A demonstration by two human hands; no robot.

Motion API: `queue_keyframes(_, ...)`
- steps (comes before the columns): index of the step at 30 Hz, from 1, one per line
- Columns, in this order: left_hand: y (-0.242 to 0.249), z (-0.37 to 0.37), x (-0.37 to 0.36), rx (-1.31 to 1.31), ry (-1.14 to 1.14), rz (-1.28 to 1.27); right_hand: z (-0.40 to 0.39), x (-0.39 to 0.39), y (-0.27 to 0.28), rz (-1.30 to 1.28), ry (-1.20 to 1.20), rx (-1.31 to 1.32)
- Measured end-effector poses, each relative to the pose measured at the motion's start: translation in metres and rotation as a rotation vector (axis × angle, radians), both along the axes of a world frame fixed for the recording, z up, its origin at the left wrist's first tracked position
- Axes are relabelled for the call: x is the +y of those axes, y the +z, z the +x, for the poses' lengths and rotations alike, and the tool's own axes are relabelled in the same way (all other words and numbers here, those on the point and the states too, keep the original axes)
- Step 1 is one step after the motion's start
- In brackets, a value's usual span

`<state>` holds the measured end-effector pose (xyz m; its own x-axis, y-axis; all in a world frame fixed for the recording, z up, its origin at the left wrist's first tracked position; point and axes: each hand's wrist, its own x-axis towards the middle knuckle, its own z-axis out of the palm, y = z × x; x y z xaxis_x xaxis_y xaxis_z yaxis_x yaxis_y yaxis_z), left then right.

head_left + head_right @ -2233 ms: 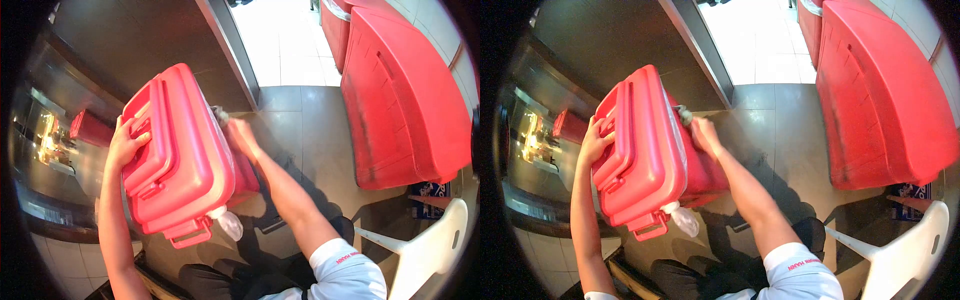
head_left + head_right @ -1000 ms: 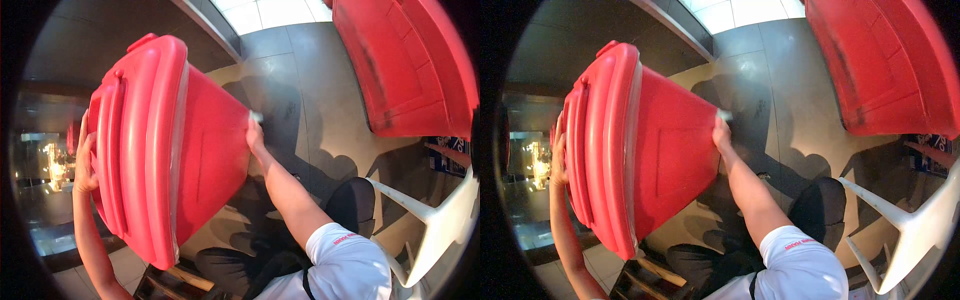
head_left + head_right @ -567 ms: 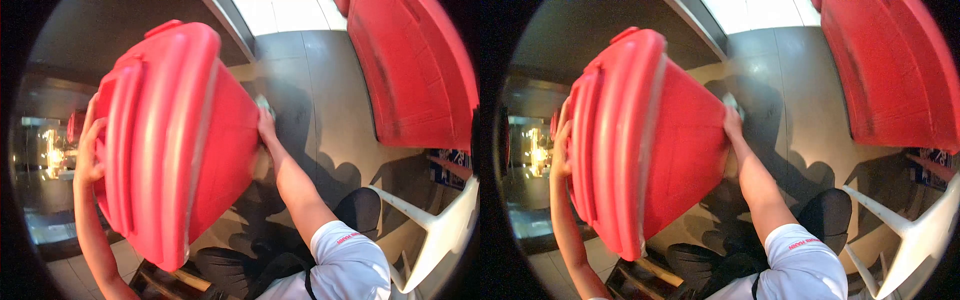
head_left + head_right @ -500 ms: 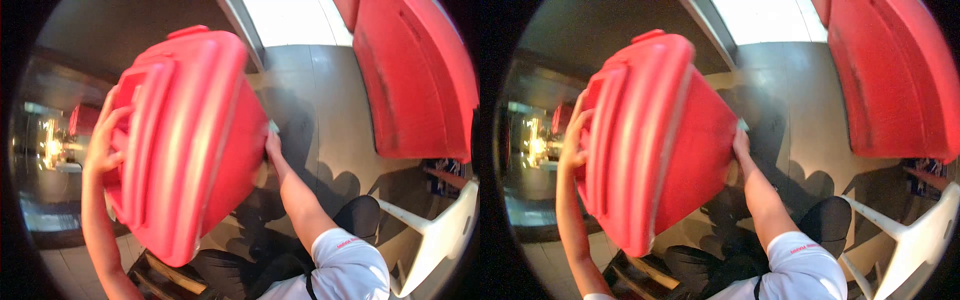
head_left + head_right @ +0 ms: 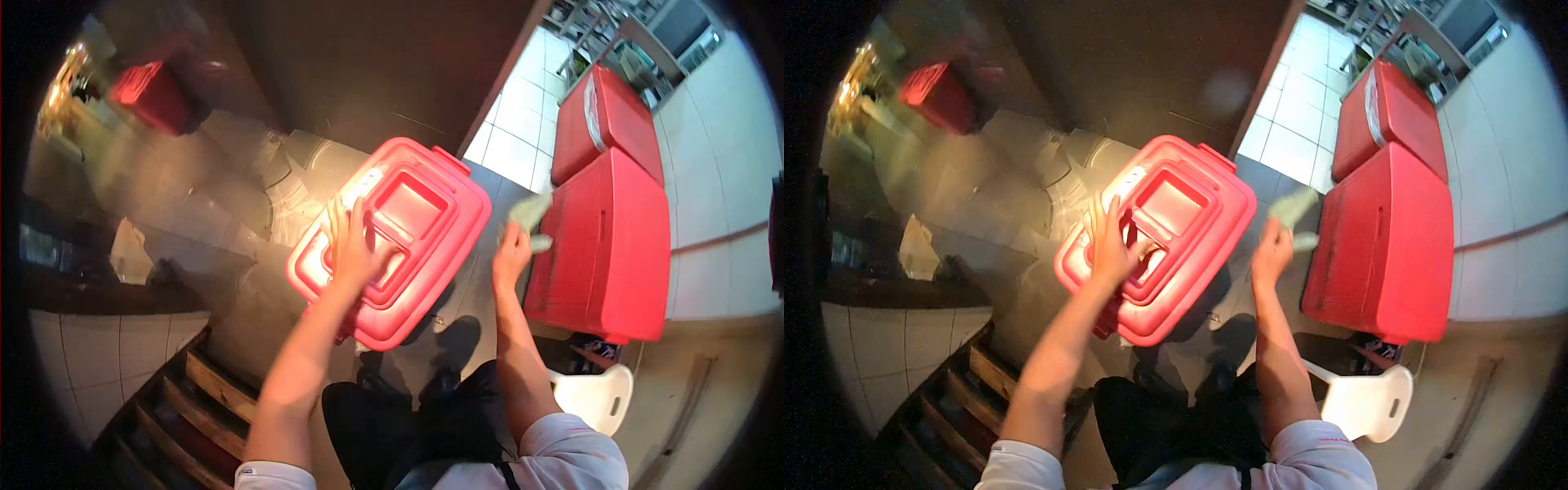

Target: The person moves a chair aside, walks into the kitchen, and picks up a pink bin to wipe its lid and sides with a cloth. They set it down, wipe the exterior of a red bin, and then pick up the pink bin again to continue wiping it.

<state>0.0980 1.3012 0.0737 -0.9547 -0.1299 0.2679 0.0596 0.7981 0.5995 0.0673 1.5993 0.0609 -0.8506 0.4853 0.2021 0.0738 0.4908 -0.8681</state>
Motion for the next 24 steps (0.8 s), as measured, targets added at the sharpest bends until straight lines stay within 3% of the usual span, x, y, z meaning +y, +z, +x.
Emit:
queue_keyframes(2, 0.013, 0.065, 0.009, 0.055, 0.212, 0.246, -0.035, -0.049, 0.038, 0.243, 0.289, 0.053)
queue_keyframes(5, -0.009, 0.154, 0.035, -0.092, 0.654, 0.432, -0.057, -0.099, -0.011, 0.443, 0.550, -0.007)
queue_keyframes(6, -0.043, 0.179, 0.052, -0.151, 0.813, 0.680, -0.062, -0.101, -0.017, 0.508, 0.480, 0.100)
queue_keyframes(8, -0.071, 0.207, 0.070, -0.197, 0.757, 1.298, -0.074, -0.089, -0.026, 0.272, 0.436, -0.057)
queue_keyframes(9, -0.068, 0.211, 0.079, -0.267, 0.742, 1.398, -0.082, -0.079, -0.028, 0.152, 0.406, -0.141)
queue_keyframes(11, -0.099, 0.207, 0.085, -0.162, 0.833, 1.468, -0.128, -0.068, 0.006, 0.015, -0.063, -0.076)
queue_keyframes(13, -0.078, 0.177, 0.076, -0.056, 0.941, 1.979, -0.177, -0.060, 0.021, 0.275, -0.060, 0.003)
queue_keyframes(14, -0.069, 0.163, 0.073, 0.045, 0.997, 2.228, -0.199, -0.053, 0.007, 0.283, 0.151, -0.080)
queue_keyframes(15, -0.073, 0.148, 0.076, 0.081, 1.136, 2.042, -0.235, -0.054, -0.013, 0.278, 0.384, -0.143)
queue_keyframes(16, -0.075, 0.135, 0.081, 0.120, 1.276, 1.843, -0.261, -0.058, -0.033, 0.362, 0.660, -0.401)
queue_keyframes(17, -0.075, 0.133, 0.085, 0.121, 1.414, 1.622, -0.262, -0.069, -0.064, 0.560, 0.737, -0.402)
queue_keyframes(18, -0.081, 0.126, 0.087, 0.203, 1.502, 1.534, -0.265, -0.086, -0.052, 0.546, 0.708, -0.499)
queue_keyframes(19, -0.084, 0.131, 0.086, 0.166, 1.359, 1.598, -0.265, -0.102, -0.023, 0.470, 0.710, -0.541)
queue_keyframes(20, -0.090, 0.133, 0.083, 0.230, 1.363, 1.664, -0.276, -0.097, -0.038, 0.573, 0.648, -0.636)
queue_keyframes(22, -0.084, 0.133, 0.083, 0.278, 1.359, 1.809, -0.297, -0.070, -0.078, 0.288, 0.663, -0.872)
queue_keyframes(23, -0.074, 0.127, 0.079, 0.282, 1.344, 1.883, -0.297, -0.077, -0.058, 0.208, 0.695, -0.877)
queue_keyframes(24, -0.069, 0.119, 0.075, 0.295, 1.312, 1.957, -0.296, -0.077, -0.067, 0.387, 0.621, -0.810)
